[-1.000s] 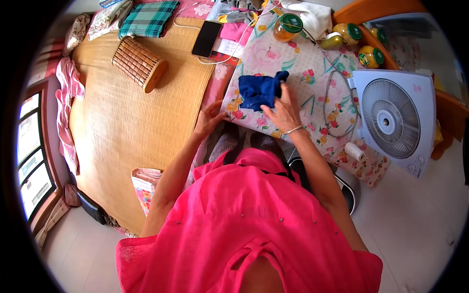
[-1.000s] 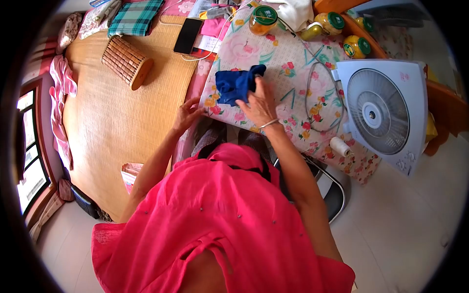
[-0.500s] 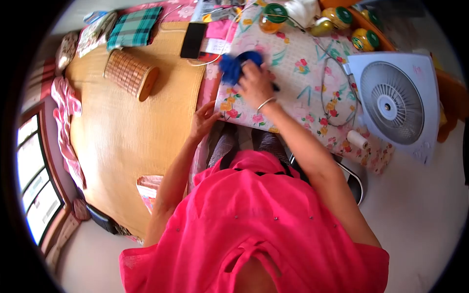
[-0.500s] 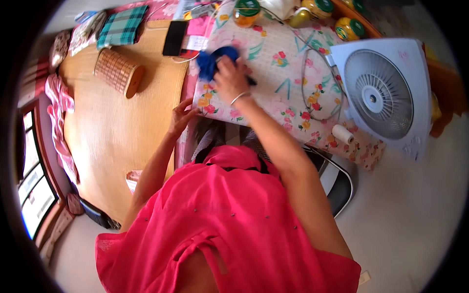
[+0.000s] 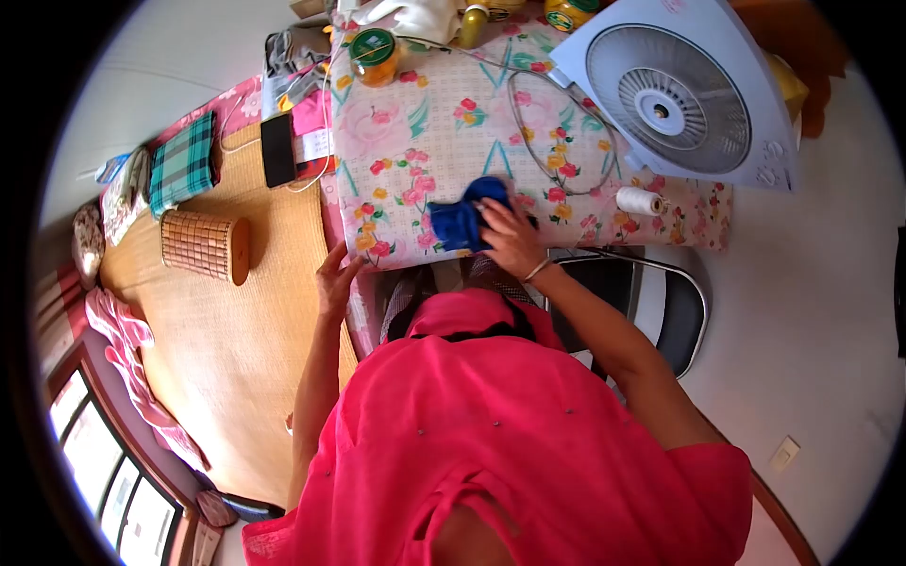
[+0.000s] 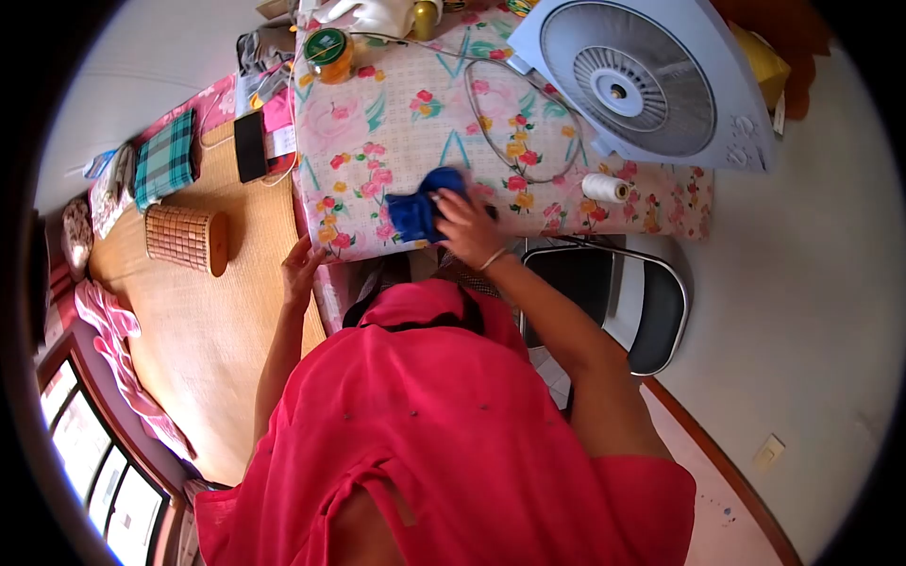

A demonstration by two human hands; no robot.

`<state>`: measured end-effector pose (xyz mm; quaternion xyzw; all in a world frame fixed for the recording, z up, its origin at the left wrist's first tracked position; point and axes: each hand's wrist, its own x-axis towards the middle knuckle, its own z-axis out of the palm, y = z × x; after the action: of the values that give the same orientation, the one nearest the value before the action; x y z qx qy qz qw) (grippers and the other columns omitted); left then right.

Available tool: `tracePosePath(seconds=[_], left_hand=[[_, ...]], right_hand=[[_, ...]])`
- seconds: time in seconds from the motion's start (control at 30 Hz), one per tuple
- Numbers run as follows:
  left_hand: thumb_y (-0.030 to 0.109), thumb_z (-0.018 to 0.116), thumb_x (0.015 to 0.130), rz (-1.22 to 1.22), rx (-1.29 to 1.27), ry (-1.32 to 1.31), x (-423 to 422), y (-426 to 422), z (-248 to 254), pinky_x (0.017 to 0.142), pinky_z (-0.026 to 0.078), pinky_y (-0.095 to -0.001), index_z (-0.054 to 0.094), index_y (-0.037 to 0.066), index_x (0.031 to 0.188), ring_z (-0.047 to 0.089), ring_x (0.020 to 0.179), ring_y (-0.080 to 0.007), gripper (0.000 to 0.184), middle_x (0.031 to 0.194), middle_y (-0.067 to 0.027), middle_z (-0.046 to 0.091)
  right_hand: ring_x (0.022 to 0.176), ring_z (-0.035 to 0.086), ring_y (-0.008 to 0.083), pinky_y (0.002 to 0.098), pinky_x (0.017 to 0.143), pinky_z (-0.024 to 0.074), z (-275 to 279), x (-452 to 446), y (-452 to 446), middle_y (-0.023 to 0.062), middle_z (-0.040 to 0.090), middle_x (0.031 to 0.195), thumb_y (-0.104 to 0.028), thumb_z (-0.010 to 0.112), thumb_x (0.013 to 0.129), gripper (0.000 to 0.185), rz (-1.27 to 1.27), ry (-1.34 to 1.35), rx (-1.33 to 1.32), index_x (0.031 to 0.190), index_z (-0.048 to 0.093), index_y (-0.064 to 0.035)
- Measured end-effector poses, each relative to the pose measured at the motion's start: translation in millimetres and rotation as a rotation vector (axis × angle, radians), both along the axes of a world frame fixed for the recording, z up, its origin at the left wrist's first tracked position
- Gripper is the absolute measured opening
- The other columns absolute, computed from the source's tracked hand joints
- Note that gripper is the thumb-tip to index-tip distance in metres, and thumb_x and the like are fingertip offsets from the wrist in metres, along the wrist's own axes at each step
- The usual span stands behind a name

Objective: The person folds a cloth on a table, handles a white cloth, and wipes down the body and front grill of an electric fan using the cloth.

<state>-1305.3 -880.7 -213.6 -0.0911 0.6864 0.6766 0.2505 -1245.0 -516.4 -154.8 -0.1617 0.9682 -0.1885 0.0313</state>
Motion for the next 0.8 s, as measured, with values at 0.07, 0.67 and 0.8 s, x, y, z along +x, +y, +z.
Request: tracePosePath(seconds=[0.07, 0.67, 0.8], left_hand=[[0.002, 0.067, 0.085, 0.01, -0.007, -0.015, -0.9, 1.8, 3.9, 0.096, 0.047, -0.0318, 0.049, -0.006, 0.13, 0.056, 0.111, -0.018, 0.049, 0.125, -0.0125, 0.058], [0.013, 0.071, 0.078, -0.367, -0.631, 0.301, -47.0, -13.8, 2.9, 0.077, 0.053, -0.0356, 0.054, 0.004, 0.128, 0.067, 0.091, -0.0252, 0.053, 0.103, -0.0161, 0.067], [0.01, 0.067, 0.08, -0.189, -0.716, 0.6, -73.0, 21.3, 55.8, 0.073, 0.052, -0.0398, 0.059, 0.004, 0.112, 0.065, 0.084, -0.0313, 0.033, 0.096, -0.0174, 0.065]], right_hand=[[0.131, 0.039, 0.0271, 0.0505, 0.107, 0.0288, -3.0, 14.2, 30.7, 0.0121, 0.05, 0.132, -0.023, 0.069, 0.073, 0.029, -0.124, 0.03, -0.005, 0.096, 0.064, -0.0064], [0.128, 0.042, 0.0275, 0.0519, 0.106, 0.0279, 8.6, -48.2, 49.2, 0.0117, 0.053, 0.128, -0.02, 0.068, 0.077, 0.021, -0.08, -0.011, 0.056, 0.093, 0.064, -0.0078], [0.121, 0.05, 0.0298, 0.0411, 0.101, 0.0388, 30.5, -46.7, 69.7, 0.0142, 0.057, 0.124, -0.029, 0.072, 0.076, 0.03, -0.085, -0.045, -0.063, 0.089, 0.066, -0.0032]])
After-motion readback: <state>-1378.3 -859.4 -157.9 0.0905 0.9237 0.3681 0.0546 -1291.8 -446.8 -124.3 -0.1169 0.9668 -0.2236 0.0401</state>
